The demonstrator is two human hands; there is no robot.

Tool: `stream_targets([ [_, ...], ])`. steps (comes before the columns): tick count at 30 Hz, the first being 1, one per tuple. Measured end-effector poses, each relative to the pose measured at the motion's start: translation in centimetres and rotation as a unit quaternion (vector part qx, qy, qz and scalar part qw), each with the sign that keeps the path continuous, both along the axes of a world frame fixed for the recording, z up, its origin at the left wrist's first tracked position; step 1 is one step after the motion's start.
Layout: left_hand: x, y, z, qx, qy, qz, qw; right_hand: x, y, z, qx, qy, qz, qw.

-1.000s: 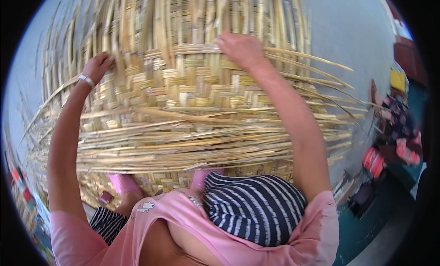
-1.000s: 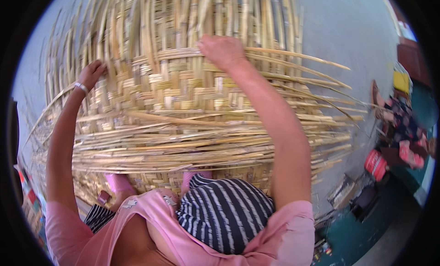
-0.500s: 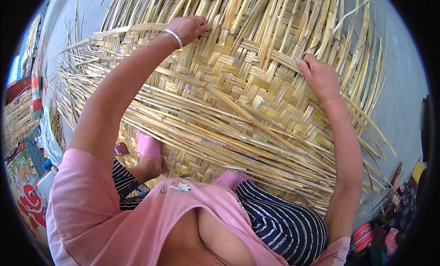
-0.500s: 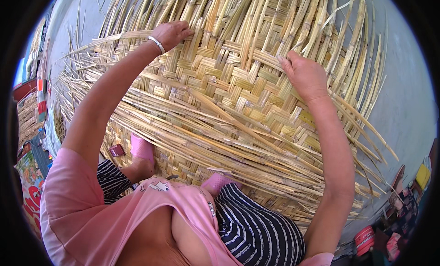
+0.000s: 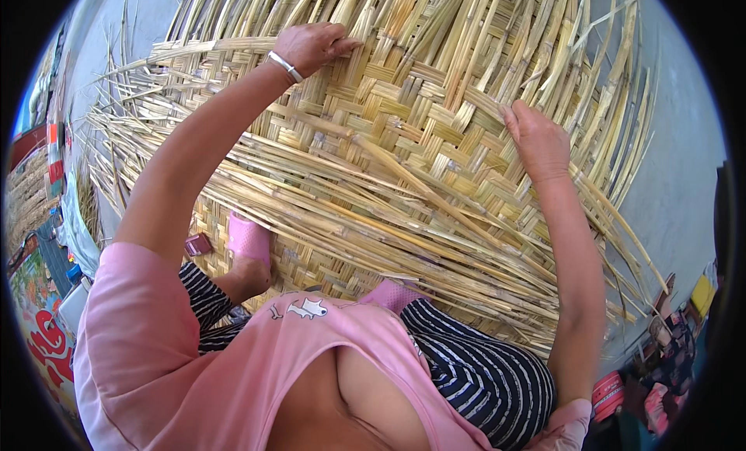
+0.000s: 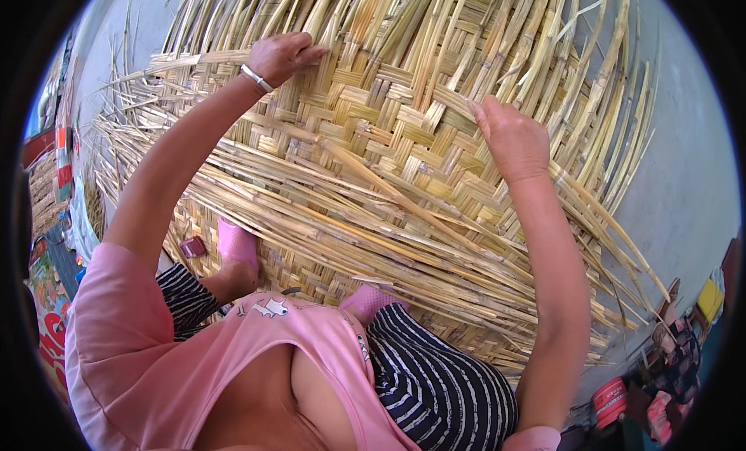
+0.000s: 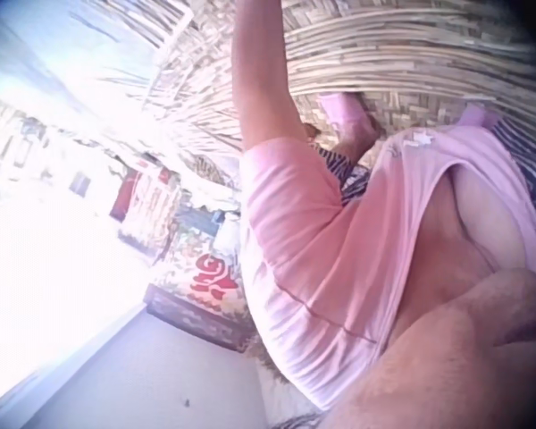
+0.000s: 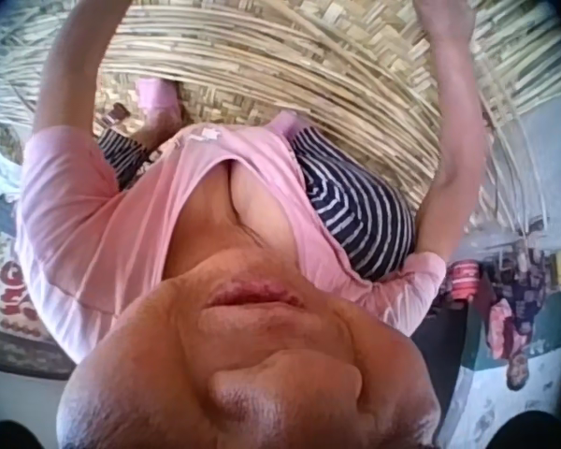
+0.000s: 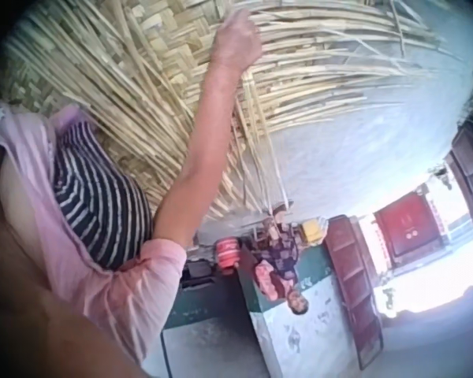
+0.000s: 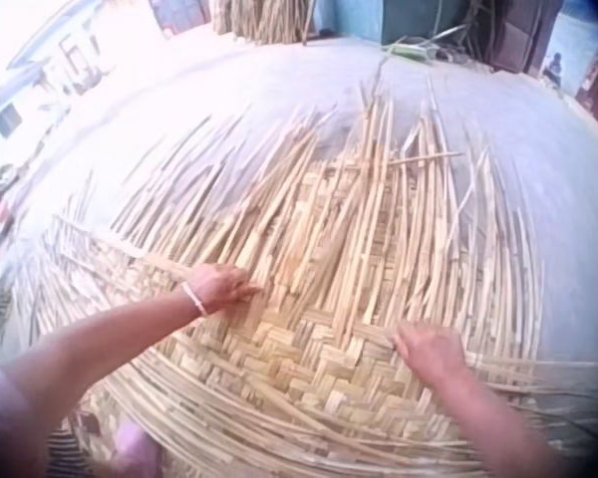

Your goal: The person weaves a large flat basket using dried palm leaves. They interlace the leaves by hand, adjusting and tightening the weave to form a consistent pattern.

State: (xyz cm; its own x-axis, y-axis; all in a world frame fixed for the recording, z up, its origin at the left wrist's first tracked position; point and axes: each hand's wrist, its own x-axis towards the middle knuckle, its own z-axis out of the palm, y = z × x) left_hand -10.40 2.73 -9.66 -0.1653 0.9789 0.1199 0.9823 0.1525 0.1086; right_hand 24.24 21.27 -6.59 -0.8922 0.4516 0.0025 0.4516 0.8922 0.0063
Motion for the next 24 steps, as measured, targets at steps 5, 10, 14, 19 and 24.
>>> stream_targets([
  [5, 0.3, 0.7, -0.2, -0.01, 0.011, -0.018, 1.0, 0.0, 0.6, -0.4, 0.0, 0.011, 0.013, 1.0],
  [10, 0.5, 0.4, -1.0, -0.088, 0.008, 0.031, 0.996, -1.5, 2.0, 0.0, -0.045, -0.078, 0.009, 0.996],
  [14, 3.2, 0.2, -0.2, 0.069, 0.022, 0.05, 0.996, -1.5, 2.5, 0.1, -0.032, -0.05, 0.014, 0.998],
  [19, 14.2, 2.8, -0.5, 0.061, -0.162, 0.005, 0.985, -1.5, 2.5, 0.3, -0.052, -0.059, 0.007, 0.997],
  [24, 18.1, 4.2, -1.3, 0.021, -0.162, 0.09, 0.982, -1.4, 2.1, 0.3, -0.044, -0.038, 0.017, 0.998],
])
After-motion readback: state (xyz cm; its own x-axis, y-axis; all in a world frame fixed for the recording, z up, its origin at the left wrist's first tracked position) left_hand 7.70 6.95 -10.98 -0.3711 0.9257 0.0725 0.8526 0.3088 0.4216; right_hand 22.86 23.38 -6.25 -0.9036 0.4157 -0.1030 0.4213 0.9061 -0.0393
